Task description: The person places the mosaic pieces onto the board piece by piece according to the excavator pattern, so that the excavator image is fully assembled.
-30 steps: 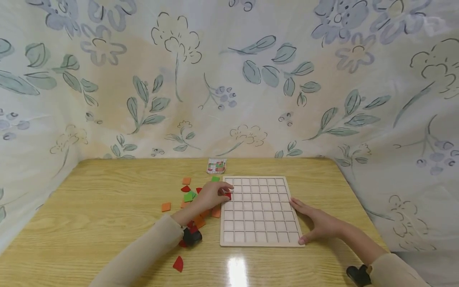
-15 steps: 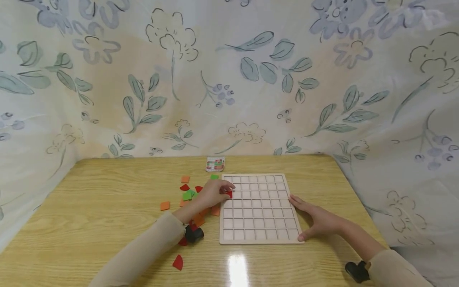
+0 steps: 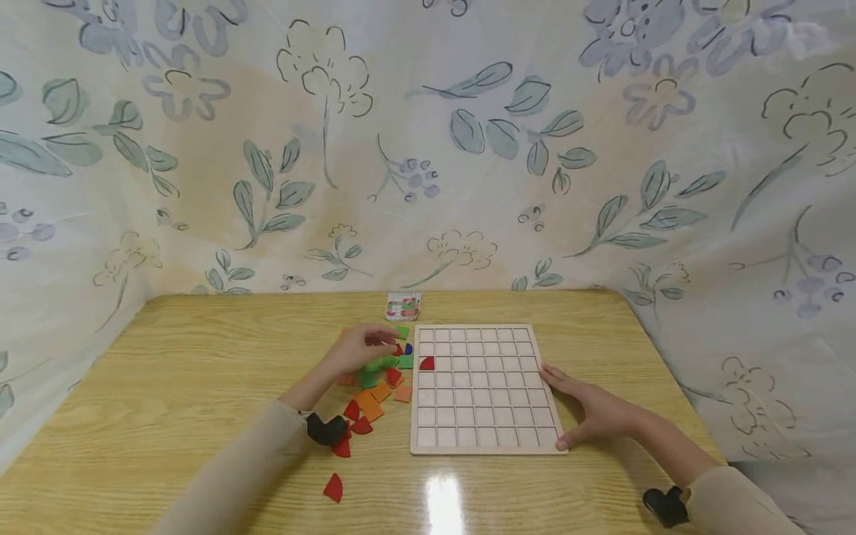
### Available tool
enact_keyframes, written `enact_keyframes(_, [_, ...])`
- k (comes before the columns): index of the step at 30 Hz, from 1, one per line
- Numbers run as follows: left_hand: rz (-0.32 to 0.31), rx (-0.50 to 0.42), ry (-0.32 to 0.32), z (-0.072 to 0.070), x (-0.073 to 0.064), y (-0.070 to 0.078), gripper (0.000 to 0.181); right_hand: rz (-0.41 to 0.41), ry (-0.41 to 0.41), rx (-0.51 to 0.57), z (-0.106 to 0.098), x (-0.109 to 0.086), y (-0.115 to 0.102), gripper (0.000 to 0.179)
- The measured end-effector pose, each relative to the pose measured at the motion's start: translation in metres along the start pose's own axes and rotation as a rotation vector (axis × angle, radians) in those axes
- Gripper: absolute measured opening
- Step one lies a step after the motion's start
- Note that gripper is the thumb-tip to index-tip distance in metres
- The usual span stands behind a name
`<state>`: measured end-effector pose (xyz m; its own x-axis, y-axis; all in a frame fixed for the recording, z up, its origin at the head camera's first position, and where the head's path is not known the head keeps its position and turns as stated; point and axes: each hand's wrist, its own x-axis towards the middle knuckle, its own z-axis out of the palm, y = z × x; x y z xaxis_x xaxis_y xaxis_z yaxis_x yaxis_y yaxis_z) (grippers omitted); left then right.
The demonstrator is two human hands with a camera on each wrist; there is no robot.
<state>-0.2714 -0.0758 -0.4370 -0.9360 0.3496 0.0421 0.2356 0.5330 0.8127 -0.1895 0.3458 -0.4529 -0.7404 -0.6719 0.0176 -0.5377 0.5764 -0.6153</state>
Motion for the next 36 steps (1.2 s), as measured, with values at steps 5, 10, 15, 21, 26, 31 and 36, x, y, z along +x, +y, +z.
enact_keyframes(5, [-0.098, -0.043, 0.030, -0.033, -0.015, -0.016, 0.026, 0.002, -0.003, -0.003, 0.001, 0.000, 0.001, 0.105])
enact_keyframes(10, [-0.078, -0.027, 0.031, -0.047, -0.026, -0.024, 0.026, 0.017, 0.002, -0.014, -0.001, -0.003, 0.002, 0.105])
enact_keyframes(15, [-0.028, 0.051, 0.019, -0.044, -0.033, -0.029, 0.025, 0.007, 0.000, 0.001, -0.001, -0.004, 0.002, 0.104])
enact_keyframes(21, [-0.028, 0.220, -0.005, -0.034, -0.040, -0.029, 0.026, -0.019, -0.002, 0.012, 0.000, -0.003, 0.002, 0.103])
enact_keyframes(26, [-0.032, 0.251, 0.008, -0.032, -0.042, -0.028, 0.027, -0.013, -0.016, 0.028, 0.000, -0.002, 0.002, 0.103])
enact_keyframes(31, [-0.011, 0.190, -0.020, -0.033, -0.044, -0.034, 0.028, -0.020, -0.022, 0.032, 0.001, -0.003, 0.004, 0.103])
enact_keyframes(36, [0.022, 0.143, -0.022, -0.035, -0.047, -0.041, 0.029, -0.012, -0.023, 0.032, 0.001, -0.003, 0.005, 0.104])
